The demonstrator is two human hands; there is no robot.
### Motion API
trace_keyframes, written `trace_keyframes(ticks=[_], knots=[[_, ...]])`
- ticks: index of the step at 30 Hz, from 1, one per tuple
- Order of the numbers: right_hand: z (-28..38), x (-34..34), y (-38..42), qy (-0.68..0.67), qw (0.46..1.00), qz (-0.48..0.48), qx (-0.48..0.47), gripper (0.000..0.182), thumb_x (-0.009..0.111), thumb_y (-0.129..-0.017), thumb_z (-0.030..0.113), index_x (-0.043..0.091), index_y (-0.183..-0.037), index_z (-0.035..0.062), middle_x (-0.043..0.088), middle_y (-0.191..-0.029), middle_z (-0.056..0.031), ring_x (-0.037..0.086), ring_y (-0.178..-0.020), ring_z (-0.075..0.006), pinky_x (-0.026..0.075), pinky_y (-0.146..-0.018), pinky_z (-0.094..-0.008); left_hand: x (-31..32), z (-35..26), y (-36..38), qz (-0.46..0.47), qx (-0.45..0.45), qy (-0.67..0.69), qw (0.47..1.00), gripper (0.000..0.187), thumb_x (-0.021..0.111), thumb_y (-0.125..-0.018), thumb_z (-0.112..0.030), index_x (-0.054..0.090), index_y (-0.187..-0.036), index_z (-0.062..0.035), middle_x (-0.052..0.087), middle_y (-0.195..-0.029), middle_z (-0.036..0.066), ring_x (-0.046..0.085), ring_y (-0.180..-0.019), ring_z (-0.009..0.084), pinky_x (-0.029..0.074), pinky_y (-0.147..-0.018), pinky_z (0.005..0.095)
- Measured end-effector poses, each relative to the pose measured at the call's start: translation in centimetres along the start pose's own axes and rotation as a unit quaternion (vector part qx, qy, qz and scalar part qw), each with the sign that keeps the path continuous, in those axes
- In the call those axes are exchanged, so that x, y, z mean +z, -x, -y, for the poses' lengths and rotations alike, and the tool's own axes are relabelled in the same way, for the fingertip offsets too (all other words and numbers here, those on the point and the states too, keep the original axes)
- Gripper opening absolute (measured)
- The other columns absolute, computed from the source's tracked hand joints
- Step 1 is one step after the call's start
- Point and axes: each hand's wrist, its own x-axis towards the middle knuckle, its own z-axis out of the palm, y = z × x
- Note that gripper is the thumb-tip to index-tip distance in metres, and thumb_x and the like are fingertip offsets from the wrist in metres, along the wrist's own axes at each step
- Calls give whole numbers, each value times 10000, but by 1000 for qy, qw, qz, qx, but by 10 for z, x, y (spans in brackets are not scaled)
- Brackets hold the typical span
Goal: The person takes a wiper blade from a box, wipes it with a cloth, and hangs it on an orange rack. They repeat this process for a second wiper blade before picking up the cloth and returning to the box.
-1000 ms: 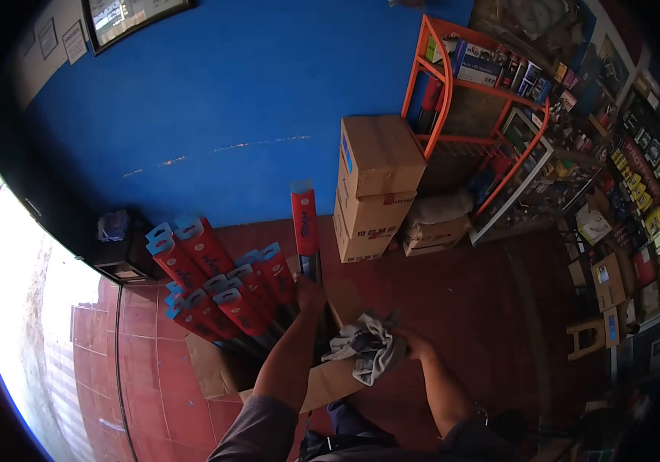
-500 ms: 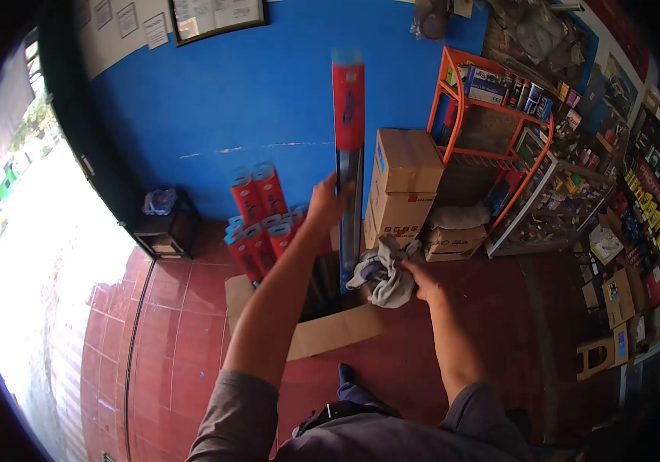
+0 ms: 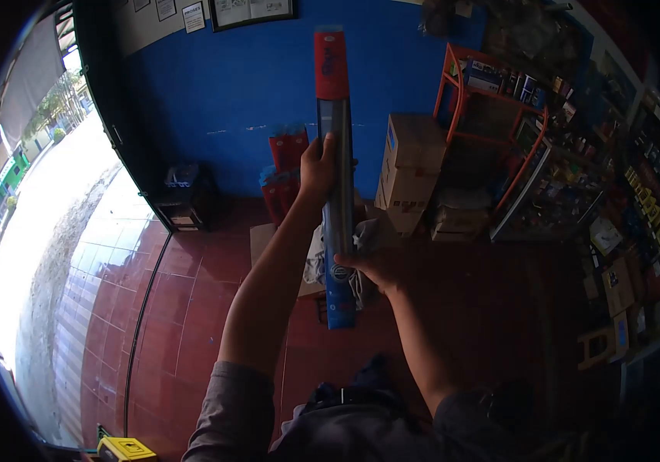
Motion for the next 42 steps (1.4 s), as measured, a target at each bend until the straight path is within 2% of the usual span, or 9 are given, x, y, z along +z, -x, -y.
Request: trace_keyframes(ticks=[4, 11, 18, 21, 23, 26, 32, 35, 42], knots=[[-43, -8, 11, -46, 995, 89, -5, 599, 871, -767, 190, 569, -1261, 37, 644, -1130, -52, 633, -1077, -184, 518, -953, -348, -4, 18, 26, 34, 9, -54, 998, 449, 504, -1059, -419, 600, -1099, 17, 697, -892, 125, 737, -744, 210, 586, -582, 331], [-26, -17, 34, -22, 999, -4, -34, 499, 861, -799, 203, 608, -1205, 62, 651, -1097, -30, 656, -992, -126, 540, -876, -310, -37, 127, 99, 143, -159, 69, 974, 493, 464, -1077, -411, 503, -1458, -100, 638, -1234, 53, 640, -1004, 126, 550, -851, 296], [-41, -51, 45, 7, 998, -51, -48, 426, 843, -845, 293, 638, -1136, 58, 655, -1080, -27, 648, -966, -114, 533, -829, -303, -56, 92, 106, 131, -213, 129, 959, 537, 439, -1090, -363, 332, -1582, -175, 600, -1304, 57, 625, -1051, 149, 525, -897, 307], [-15, -31, 64, 92, 972, -164, -144, 338, 787, -883, 283, 661, -1076, 36, 656, -1147, -96, 648, -1020, -207, 514, -891, -375, -61, 93, 103, 132, -213, 131, 959, 540, 411, -1096, -355, 302, -1589, -165, 588, -1326, 68, 629, -1070, 161, 539, -912, 323], [-22, -17, 86, 484, 816, -10, -315, 260, 737, -878, 238, 676, -1007, 21, 611, -1268, -172, 597, -1127, -345, 444, -996, -477, -53, 89, 101, 158, -209, 268, 927, 576, 497, -1066, -333, 291, -1587, -195, 605, -1264, 77, 648, -1033, 167, 564, -879, 338], [-16, 20, 103, 539, 726, -7, -428, 291, 714, -845, 232, 686, -1037, 15, 518, -1388, -240, 492, -1237, -449, 350, -1061, -553, -32, 74, 123, 193, -120, 304, 925, 501, 496, -1057, -226, 375, -1534, -127, 601, -1273, 67, 630, -1092, 180, 546, -944, 355], [-56, 5, 14, 354, 816, -129, -437, 620, 747, -804, 223, 541, -1364, 58, 532, -1306, -224, 475, -1245, -433, 360, -1045, -539, -52, 90, 153, 199, -137, 223, 945, 517, 539, -1040, -297, 438, -1490, -63, 570, -1365, 87, 545, -1254, 214, 442, -1074, 373], [2, 2, -19, 435, 754, -198, -451, 630, 792, -753, 208, 543, -1314, 67, 548, -1228, -205, 502, -1197, -423, 378, -1014, -553, -50, 74, 166, 144, -299, 224, 916, 657, 580, -1016, -417, 400, -1521, -37, 497, -1487, 125, 438, -1387, 250, 340, -1159, 378], [39, -78, -125, 510, 643, -362, -443, 569, 791, -777, 258, 583, -1257, 32, 542, -1259, -222, 508, -1184, -447, 388, -1035, -571, -70, 53, 191, 345, -239, -55, 906, 748, 642, -984, -338, 256, -1611, -207, 377, -1584, 146, 350, -1459, 273, 302, -1181, 387]])
